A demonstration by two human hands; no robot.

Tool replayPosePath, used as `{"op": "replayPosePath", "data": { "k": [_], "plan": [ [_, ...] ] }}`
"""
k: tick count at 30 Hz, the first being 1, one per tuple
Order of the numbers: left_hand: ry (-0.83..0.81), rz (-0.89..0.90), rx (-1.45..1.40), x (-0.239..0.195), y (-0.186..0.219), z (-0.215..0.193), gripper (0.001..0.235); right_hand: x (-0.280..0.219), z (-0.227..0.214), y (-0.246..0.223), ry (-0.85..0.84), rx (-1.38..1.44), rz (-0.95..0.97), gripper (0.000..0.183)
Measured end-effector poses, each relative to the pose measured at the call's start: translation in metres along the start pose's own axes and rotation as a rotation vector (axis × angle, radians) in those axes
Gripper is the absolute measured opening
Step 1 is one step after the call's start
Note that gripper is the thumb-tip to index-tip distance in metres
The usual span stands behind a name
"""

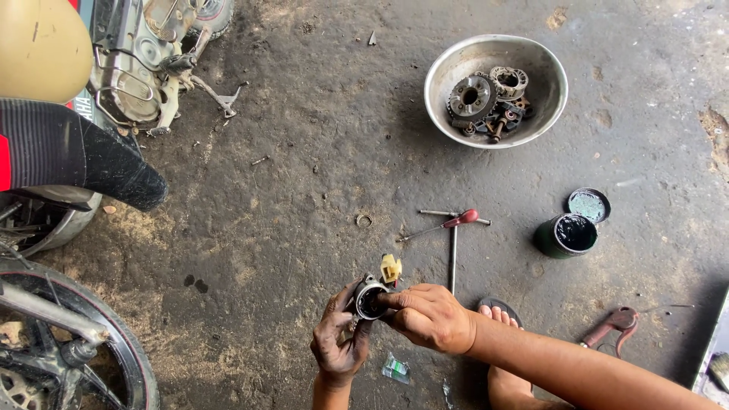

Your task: The person sits on the ground and uses a screwdriver to work on a small mechanical component held in their left hand. They then use a brush to clean the component and handle a small metal ring before continuing to clean the part.

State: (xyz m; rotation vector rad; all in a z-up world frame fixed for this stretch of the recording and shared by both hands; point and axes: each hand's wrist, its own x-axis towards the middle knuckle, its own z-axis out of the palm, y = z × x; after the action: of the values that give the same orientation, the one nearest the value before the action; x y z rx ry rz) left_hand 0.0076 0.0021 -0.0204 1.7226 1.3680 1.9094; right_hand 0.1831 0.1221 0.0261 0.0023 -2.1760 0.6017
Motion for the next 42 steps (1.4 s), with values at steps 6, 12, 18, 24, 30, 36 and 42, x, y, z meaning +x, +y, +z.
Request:
{"op": "replayPosePath", "data": {
  "k": [6,12,18,24,30,36,42],
  "plan": [
    [-0.003,-0.052,0.014,-0.011,-0.008,0.000,0.045,0.002,-0.003,0.002,-0.034,0.019,0.021,0.021],
    [-0.010,-0.038,-0.007,-0.006,-0.003,0.003,0.046,-0.005,0.004,0.001,-0.007,0.005,0.064,0.027],
    [0.010,-0.049,-0.034,-0.012,-0.006,0.002,0.046,-0.010,0.008,0.000,-0.013,0.096,0.175,0.031],
    [0.010,-0.017,-0.023,-0.003,-0.002,0.003,0.044,-0.009,0.009,-0.002,0.007,0.147,0.211,0.034],
    [0.017,-0.030,-0.057,-0.002,-0.001,0.003,0.041,-0.008,0.009,-0.003,0.007,0.153,0.215,0.033],
    [0.069,-0.031,-0.078,-0.015,-0.009,0.004,0.046,-0.011,0.011,0.002,-0.014,0.151,0.195,0.032],
    [0.132,-0.086,-0.164,-0.019,-0.009,0.002,0.049,0.011,0.002,-0.001,-0.016,0.172,0.141,0.032]
  ]
}}
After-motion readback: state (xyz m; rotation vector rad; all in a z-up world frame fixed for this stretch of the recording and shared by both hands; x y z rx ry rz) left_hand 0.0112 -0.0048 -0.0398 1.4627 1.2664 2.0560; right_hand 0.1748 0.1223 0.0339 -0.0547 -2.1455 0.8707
